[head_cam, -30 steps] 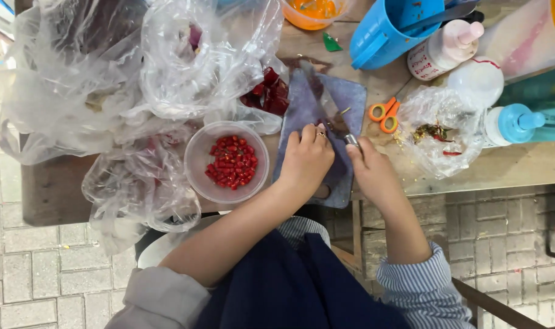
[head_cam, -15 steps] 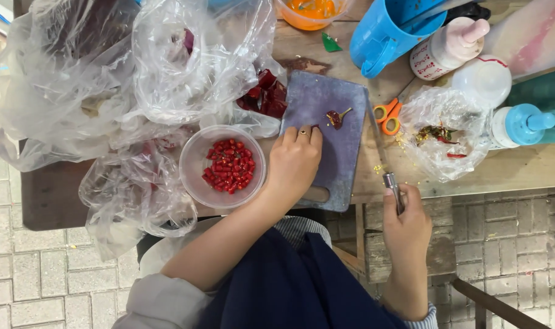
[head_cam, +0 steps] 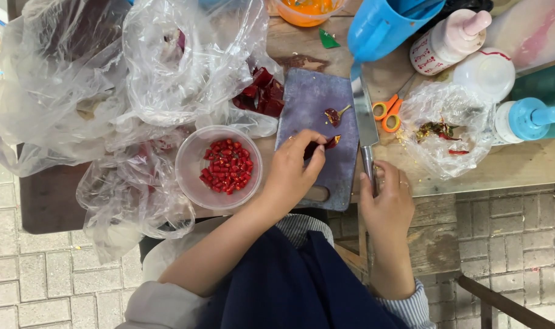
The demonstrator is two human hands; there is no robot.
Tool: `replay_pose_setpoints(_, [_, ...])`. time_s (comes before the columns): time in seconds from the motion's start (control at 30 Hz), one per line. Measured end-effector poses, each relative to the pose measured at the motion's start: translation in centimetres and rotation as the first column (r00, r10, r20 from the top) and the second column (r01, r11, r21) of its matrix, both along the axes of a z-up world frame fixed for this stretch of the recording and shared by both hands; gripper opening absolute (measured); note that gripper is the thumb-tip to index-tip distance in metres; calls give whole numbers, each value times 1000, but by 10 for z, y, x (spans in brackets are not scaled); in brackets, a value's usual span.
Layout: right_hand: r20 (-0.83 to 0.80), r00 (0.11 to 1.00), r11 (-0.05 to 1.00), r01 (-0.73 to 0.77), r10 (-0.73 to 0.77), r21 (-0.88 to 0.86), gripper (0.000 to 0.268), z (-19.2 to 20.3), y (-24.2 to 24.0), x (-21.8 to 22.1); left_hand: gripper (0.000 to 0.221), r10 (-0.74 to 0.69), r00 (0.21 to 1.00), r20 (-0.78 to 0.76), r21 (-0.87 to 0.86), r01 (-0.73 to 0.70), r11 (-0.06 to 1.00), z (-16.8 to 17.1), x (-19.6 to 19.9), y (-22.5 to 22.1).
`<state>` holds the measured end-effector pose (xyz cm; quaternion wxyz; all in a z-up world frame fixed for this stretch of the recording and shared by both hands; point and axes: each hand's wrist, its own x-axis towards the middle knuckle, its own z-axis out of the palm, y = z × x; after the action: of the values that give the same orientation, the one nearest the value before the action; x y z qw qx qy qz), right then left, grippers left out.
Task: Chopping small red chilies with a knife on a cutting board and then using scissors to cut small pieces of food.
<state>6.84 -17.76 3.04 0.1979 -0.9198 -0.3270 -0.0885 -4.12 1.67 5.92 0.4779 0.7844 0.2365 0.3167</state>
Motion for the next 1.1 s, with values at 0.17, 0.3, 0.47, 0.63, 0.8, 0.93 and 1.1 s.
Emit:
replay_pose_setpoints(0.17, [139, 951, 952, -290, 275, 98, 21, 14, 36, 47, 10, -56, 991, 125, -288, 90, 953, 10, -5, -6])
replay_pose_setpoints(0.3, [185, 877, 896, -439, 442, -61, 21, 11, 74, 76, 12, -82, 974, 209, -287, 142, 947, 7, -9, -10])
replay_pose_setpoints(0.47, [214, 859, 876, -411, 464, -252, 21, 3, 98, 87, 14, -77, 965, 253, -264, 145, 954, 2, -15, -16])
replay_pose_setpoints(0.63, [284, 784, 829, -484, 553, -280, 5, -7, 104, 88, 15, -68, 962, 265, -221, 130, 967, -1, -17, -16])
replay_pose_setpoints(0.8, [275, 789, 829, -476, 550, -292, 10, -22, 103, 85, 14, -74, 964, 257, -228, 135, 964, 0, -17, -21])
replay_pose_setpoints(0.93, [179, 860, 877, -454, 478, -159, 12, -17, 91, 82, 14, -75, 966, 246, -242, 137, 961, 3, -17, -25])
replay_pose_setpoints(1.1, [92, 944, 946, -322, 317, 45, 5, 61, 21, 73, 16, -92, 976, 200, -286, 148, 947, 9, -25, -21])
